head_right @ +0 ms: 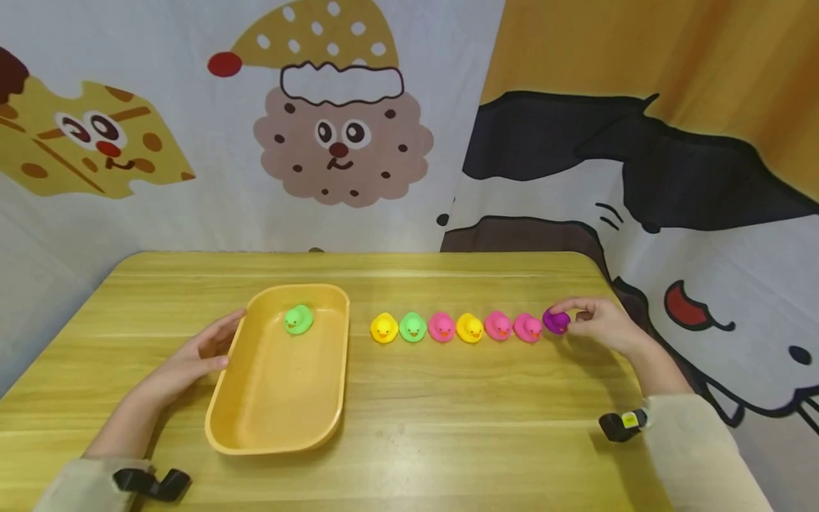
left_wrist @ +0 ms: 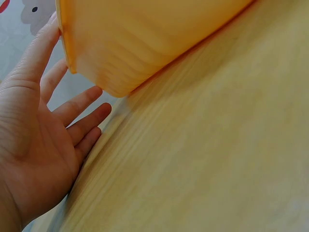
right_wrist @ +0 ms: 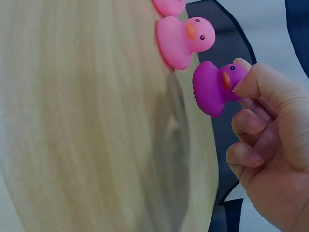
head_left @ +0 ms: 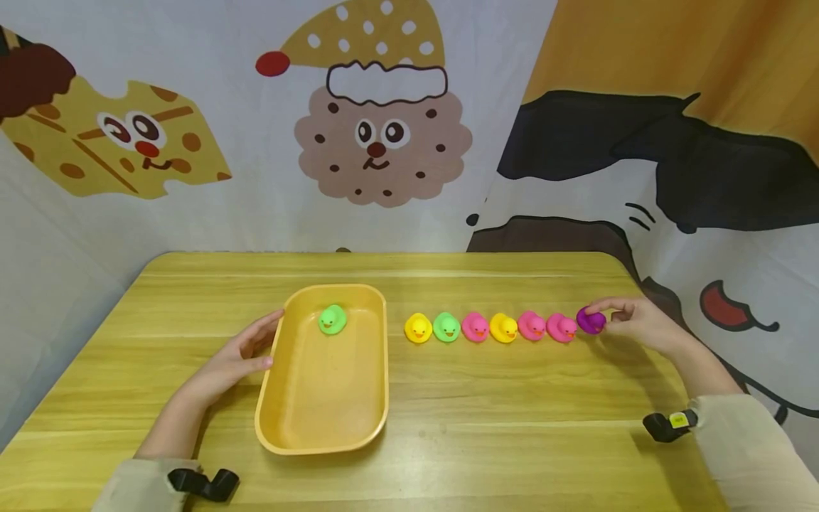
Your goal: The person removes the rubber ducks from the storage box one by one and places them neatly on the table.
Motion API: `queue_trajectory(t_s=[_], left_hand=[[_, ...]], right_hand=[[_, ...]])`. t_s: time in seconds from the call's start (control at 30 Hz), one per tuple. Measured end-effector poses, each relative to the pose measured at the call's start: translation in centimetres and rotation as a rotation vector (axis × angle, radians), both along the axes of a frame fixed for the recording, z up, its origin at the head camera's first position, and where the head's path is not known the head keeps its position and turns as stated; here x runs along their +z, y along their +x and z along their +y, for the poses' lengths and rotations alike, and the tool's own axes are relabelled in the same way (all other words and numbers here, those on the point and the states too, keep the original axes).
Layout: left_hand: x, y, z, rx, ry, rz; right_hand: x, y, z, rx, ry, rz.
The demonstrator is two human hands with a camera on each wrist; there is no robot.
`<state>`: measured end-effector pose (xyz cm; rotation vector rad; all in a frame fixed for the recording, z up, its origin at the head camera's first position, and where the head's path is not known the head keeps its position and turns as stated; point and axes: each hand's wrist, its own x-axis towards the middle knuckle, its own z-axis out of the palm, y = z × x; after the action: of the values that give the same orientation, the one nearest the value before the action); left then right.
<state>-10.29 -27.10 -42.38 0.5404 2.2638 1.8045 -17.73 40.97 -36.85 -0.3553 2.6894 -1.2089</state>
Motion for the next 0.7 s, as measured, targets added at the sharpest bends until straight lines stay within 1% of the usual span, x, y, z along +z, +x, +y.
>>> queue_trajectory(t_s=[0.2, 0.33, 0.5, 0.7], left_hand=[[0.1, 0.0, 0.0, -0.001, 0.006, -0.006], [0.1, 0.0, 0.0, -0.002, 0.009, -0.006], [0.1, 0.0, 0.1, -0.007, 0.013, -0.009], [0.1, 0.0, 0.1, -0.011, 0.017, -0.014]], right_hand=[[-0.6, 0.0, 0.1, -0.015, -0.018, -0.025], [-0.9, 0.0, 0.2, -0.026, -0.010, -0.026], [-1.2, -0.1, 0.2, -0.022, -0.004, -0.020], [-1.4, 0.0, 0.2, -0.020, -0.007, -0.035]])
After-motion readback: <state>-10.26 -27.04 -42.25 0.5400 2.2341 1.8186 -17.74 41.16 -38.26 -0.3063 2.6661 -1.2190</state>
